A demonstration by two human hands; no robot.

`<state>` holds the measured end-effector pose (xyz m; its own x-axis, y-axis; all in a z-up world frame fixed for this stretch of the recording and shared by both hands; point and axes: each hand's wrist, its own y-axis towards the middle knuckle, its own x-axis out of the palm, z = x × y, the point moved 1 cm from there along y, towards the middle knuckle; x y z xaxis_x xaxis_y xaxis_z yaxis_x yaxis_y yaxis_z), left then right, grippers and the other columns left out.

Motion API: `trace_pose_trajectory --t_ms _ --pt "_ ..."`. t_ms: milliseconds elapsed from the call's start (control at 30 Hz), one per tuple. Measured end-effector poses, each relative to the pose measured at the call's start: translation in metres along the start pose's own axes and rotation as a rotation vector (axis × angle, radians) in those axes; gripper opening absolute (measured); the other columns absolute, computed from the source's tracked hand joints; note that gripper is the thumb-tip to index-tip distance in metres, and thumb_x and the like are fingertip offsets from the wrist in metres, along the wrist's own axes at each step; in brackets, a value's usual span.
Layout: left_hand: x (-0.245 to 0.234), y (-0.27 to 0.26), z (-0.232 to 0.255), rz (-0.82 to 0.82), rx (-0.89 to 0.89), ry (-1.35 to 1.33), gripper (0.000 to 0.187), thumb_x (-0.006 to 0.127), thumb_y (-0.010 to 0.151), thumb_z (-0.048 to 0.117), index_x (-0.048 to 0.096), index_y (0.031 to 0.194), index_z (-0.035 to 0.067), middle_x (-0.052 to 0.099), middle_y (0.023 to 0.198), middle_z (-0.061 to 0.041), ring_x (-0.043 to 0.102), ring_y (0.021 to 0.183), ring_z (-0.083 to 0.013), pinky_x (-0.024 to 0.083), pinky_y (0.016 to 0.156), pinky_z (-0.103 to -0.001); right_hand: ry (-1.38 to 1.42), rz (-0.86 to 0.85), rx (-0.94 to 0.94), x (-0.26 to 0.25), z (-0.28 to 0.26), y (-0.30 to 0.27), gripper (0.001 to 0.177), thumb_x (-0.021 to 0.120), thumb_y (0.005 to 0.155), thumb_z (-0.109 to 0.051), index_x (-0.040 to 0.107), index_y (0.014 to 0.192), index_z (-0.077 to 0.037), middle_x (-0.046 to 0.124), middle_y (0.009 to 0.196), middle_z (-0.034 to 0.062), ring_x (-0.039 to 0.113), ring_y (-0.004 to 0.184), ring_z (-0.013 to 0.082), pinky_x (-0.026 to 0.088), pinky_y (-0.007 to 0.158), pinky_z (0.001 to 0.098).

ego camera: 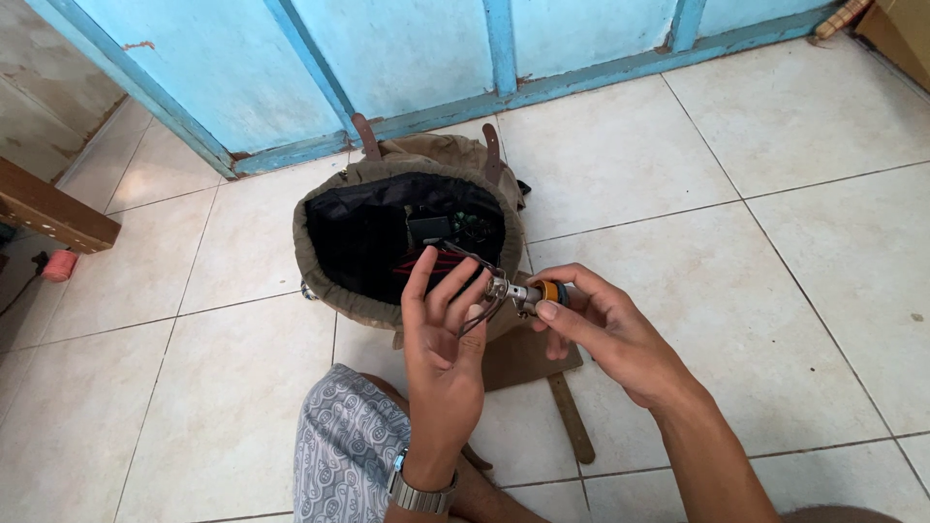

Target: Packing a backpack by placing clothes and small objects inside.

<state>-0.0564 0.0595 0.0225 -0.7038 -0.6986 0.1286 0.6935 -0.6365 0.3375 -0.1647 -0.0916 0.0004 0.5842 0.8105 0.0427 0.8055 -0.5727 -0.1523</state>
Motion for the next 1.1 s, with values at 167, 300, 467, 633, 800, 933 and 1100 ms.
trace_pose_trajectory --t_ms 167,300,467,633,800,933,1100 --pt "0.002 -0.006 0.003 -0.071 0.043 0.038 0.066 0.046 0.101 -0.007 0.022 0.161 0.005 0.056 0.151 -0.023 0.057 0.139 -0.0285 0.051 0.113 -0.04 0.004 -0.057 -0.005 0.005 -0.003 -0.001 0.04 0.068 0.087 -0.027 0.068 0.122 -0.008 0.074 0.079 0.006 0.069 0.064 0.0154 0.059 0.061 0.0308" --pt "0.01 -0.007 0.006 -0.091 0.071 -0.028 0.059 0.048 0.107 0.0 0.023 0.16 0.004 0.053 0.152 -0.021 0.057 0.139 -0.0269 0.053 0.116 -0.042 0.015 -0.052 0.063 0.007 0.001 0.0 0.042 0.064 0.091 -0.023 0.065 0.131 -0.009 0.07 0.075 0.0094 0.07 0.066 0.0165 0.059 0.063 0.0314" --pt "0.011 -0.006 0.005 -0.055 0.041 0.039 0.059 0.053 0.103 0.0 0.027 0.156 0.003 0.053 0.147 -0.021 0.059 0.135 -0.0259 0.056 0.109 -0.041 0.054 -0.087 0.019 0.006 -0.001 -0.002 0.043 0.06 0.092 -0.018 0.063 0.134 -0.008 0.072 0.079 0.0096 0.069 0.066 0.016 0.059 0.063 0.0317" --pt "0.015 -0.009 0.005 -0.049 0.015 -0.057 0.058 0.057 0.101 -0.003 0.032 0.154 0.002 0.058 0.136 -0.019 0.062 0.132 -0.0257 0.057 0.107 -0.039 0.127 -0.132 -0.005 0.004 -0.003 -0.004 0.045 0.057 0.094 -0.013 0.058 0.139 -0.008 0.072 0.084 0.0089 0.069 0.07 0.0148 0.06 0.065 0.0311" --pt "0.018 -0.007 0.004 -0.033 -0.018 -0.15 0.057 0.062 0.098 -0.007 0.038 0.149 0.0 0.065 0.124 -0.016 0.068 0.121 -0.0227 0.059 0.106 -0.037 0.139 -0.131 0.019 0.006 -0.002 -0.003 0.041 0.052 0.097 -0.015 0.059 0.136 -0.006 0.072 0.088 0.0074 0.066 0.068 0.015 0.058 0.064 0.0311" --pt "0.018 -0.008 0.0 -0.034 0.007 -0.06 0.054 0.064 0.097 -0.005 0.041 0.147 0.0 0.067 0.123 -0.015 0.07 0.12 -0.0213 0.06 0.105 -0.035 0.117 -0.152 0.019 0.006 0.0 -0.002 0.041 0.049 0.1 -0.021 0.061 0.136 -0.006 0.067 0.081 0.0082 0.065 0.068 0.0152 0.056 0.062 0.0304" --pt "0.017 -0.01 -0.003 0.001 0.012 0.01 0.05 0.069 0.095 -0.004 0.05 0.141 -0.001 0.068 0.122 -0.015 0.07 0.113 -0.0194 0.06 0.098 -0.032 0.062 -0.162 0.142 0.001 0.007 -0.002 0.044 0.045 0.1 -0.022 0.055 0.143 -0.016 0.063 0.081 0.0039 0.06 0.069 0.0151 0.051 0.064 0.033"
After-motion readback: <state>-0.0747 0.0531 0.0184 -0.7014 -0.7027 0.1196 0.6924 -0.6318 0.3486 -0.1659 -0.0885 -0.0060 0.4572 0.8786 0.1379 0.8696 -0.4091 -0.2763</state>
